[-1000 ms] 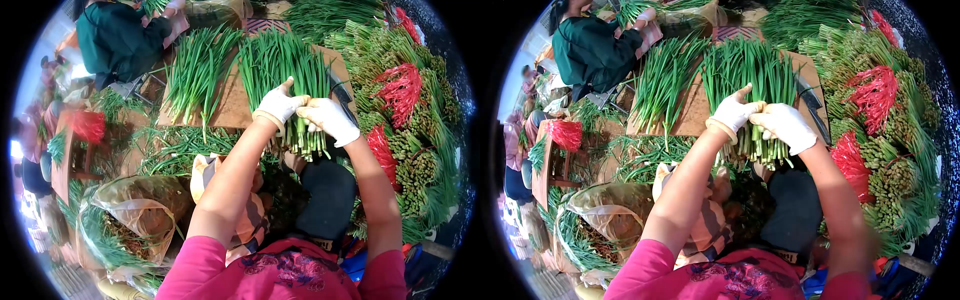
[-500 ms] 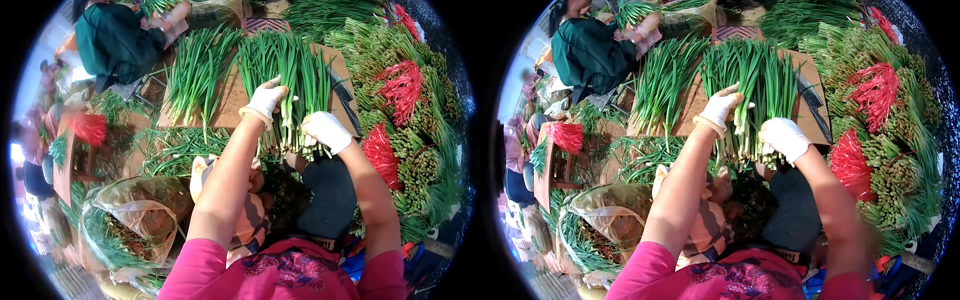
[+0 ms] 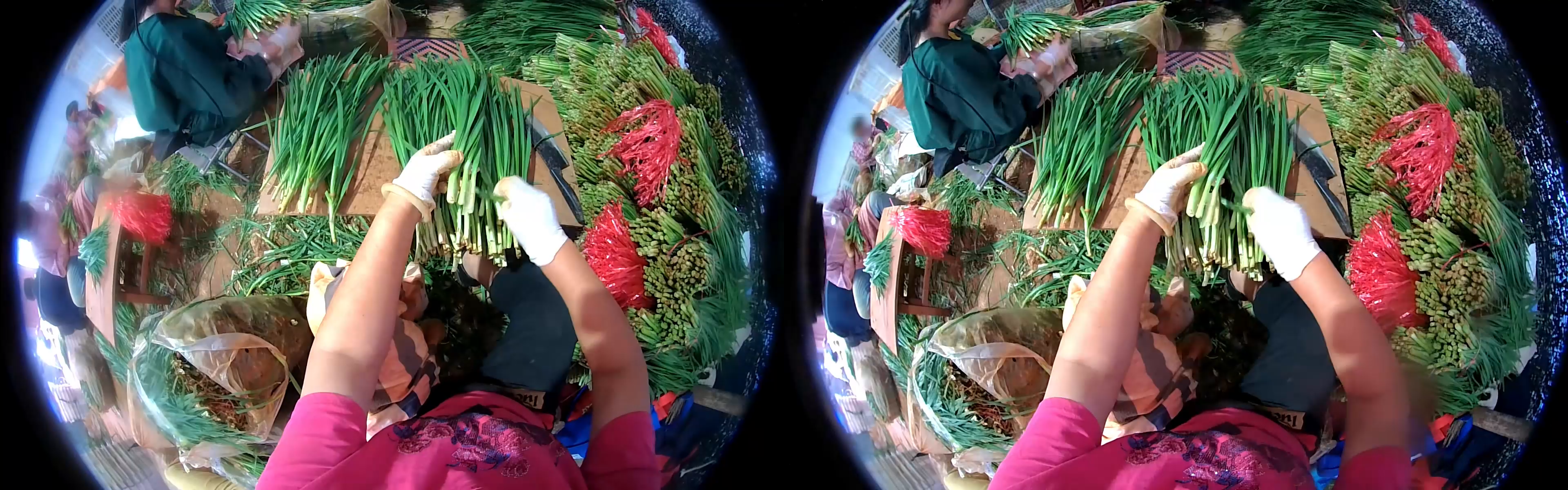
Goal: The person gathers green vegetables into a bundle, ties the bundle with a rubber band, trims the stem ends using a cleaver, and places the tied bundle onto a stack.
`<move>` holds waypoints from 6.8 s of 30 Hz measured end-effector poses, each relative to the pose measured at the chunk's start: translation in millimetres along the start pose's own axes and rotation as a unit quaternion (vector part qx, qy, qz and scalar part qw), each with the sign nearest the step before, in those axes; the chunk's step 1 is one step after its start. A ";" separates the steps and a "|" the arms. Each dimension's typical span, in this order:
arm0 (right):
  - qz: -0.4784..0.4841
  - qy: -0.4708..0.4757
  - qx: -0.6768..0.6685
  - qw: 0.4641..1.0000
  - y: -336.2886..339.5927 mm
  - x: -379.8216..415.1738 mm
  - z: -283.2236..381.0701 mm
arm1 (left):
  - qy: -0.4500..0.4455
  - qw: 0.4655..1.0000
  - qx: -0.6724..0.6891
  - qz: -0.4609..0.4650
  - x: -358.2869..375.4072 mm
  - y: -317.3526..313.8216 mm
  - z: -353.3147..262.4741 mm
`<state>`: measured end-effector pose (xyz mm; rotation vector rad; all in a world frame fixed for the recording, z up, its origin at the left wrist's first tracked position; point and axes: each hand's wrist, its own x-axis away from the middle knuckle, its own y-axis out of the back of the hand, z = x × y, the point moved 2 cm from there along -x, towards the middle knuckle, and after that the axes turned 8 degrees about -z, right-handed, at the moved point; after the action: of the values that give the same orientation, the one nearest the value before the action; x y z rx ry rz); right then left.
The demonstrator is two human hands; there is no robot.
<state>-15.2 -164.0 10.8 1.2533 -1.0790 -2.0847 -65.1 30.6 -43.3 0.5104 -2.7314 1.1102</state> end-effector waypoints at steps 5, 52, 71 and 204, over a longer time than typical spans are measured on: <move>-0.017 -0.404 -0.462 0.789 -12.2 -5.1 -20.4 | -0.017 0.999 -0.016 -0.024 2.3 -2.4 2.1; 0.011 -0.064 -0.079 0.995 40.0 -38.5 -6.8 | -0.045 0.960 -0.267 -0.071 27.4 -22.1 -9.0; 0.625 -0.044 0.025 0.779 -140.0 259.4 117.5 | -0.236 0.735 -0.597 -0.219 84.6 -3.0 -47.3; 0.497 -0.117 -0.117 0.852 150.3 49.5 38.4 | 0.088 0.987 -0.044 -0.127 181.1 -50.7 163.1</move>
<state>-72.1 -271.8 118.8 0.1795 -1.1681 -1.4649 -216.7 -163.3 -79.6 0.6882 -2.4676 0.9214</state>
